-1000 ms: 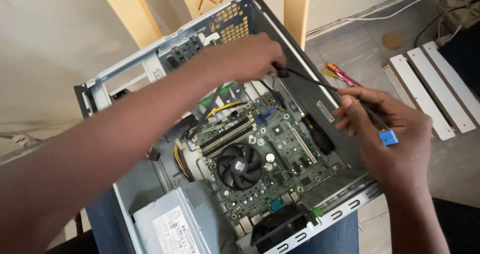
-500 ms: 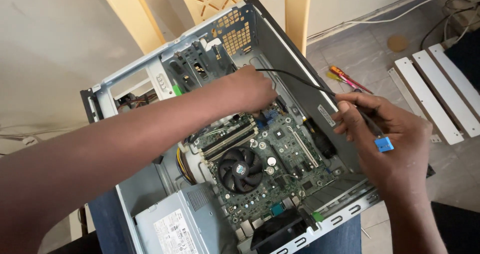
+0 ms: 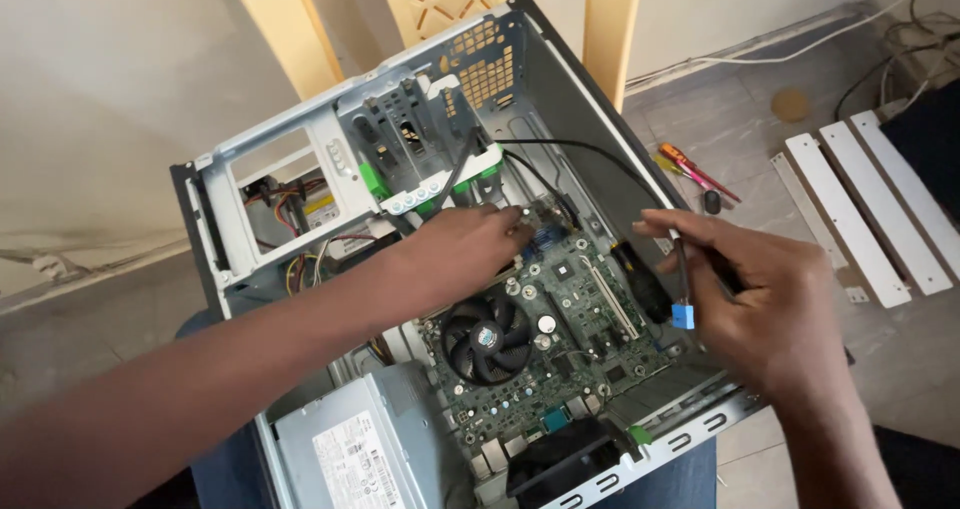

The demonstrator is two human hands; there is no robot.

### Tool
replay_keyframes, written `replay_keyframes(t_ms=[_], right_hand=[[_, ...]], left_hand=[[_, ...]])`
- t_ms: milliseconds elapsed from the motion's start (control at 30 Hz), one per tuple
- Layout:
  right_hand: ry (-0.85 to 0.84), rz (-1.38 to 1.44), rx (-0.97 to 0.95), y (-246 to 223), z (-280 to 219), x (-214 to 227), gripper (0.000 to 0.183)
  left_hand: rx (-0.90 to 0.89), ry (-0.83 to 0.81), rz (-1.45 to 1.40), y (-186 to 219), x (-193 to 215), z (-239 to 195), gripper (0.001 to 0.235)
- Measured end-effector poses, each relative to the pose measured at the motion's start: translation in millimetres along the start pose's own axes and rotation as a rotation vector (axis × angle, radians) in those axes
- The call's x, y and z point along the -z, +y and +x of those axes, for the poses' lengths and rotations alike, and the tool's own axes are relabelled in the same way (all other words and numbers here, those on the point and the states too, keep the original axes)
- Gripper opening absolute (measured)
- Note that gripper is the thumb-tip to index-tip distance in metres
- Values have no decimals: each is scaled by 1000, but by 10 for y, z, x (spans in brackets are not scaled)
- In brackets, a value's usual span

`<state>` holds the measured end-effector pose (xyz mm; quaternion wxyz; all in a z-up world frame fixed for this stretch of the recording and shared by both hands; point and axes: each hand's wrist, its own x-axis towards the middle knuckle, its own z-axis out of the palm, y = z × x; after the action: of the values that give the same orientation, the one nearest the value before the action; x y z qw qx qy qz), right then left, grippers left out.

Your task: The person works inside an open desktop computer case, using a screwdriver to loosen screws and disconnecting various cables from the motherboard. They handle the internal components and wires, organizing them within the case.

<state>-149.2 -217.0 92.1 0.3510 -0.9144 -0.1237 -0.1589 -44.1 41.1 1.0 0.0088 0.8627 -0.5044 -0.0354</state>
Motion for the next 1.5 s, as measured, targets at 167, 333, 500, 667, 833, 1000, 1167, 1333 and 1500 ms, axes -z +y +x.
replay_keyframes(t_ms=[167,333,500,667,833,1000,1167,1333,1500], right_hand=[[-165,117,-214,-180,91,74,40],[-279,-227,-137,-80,88,-93,23],[-604,-544,-400,-242,203,-212,29],[-536,-592,-336,415,-162,-571,24],[-530,-473,-432,2,-164,-568,30],[-452,-342,-431,48,-160,-540,31],[-452,-352,-410,168,-149,-556,31],[-446,-250,-412,255,-146,-575,30],[-476,-224,-446,267,-158,-552,31]], left_hand=[[30,45,-102,47,167,-112,39],[85,-125,-262,51,195,-187,24],[32,-114,-237,70,115,-352,25],[45,181,-278,80,-139,-174,43],[4,377,117,-46,-625,338,38],[-14,495,250,-125,-457,351,31],[-10,453,-1212,-327,-588,292,24],[267,447,-1238,-106,-374,221,17],[404,528,-1717,-73,-698,410,17]])
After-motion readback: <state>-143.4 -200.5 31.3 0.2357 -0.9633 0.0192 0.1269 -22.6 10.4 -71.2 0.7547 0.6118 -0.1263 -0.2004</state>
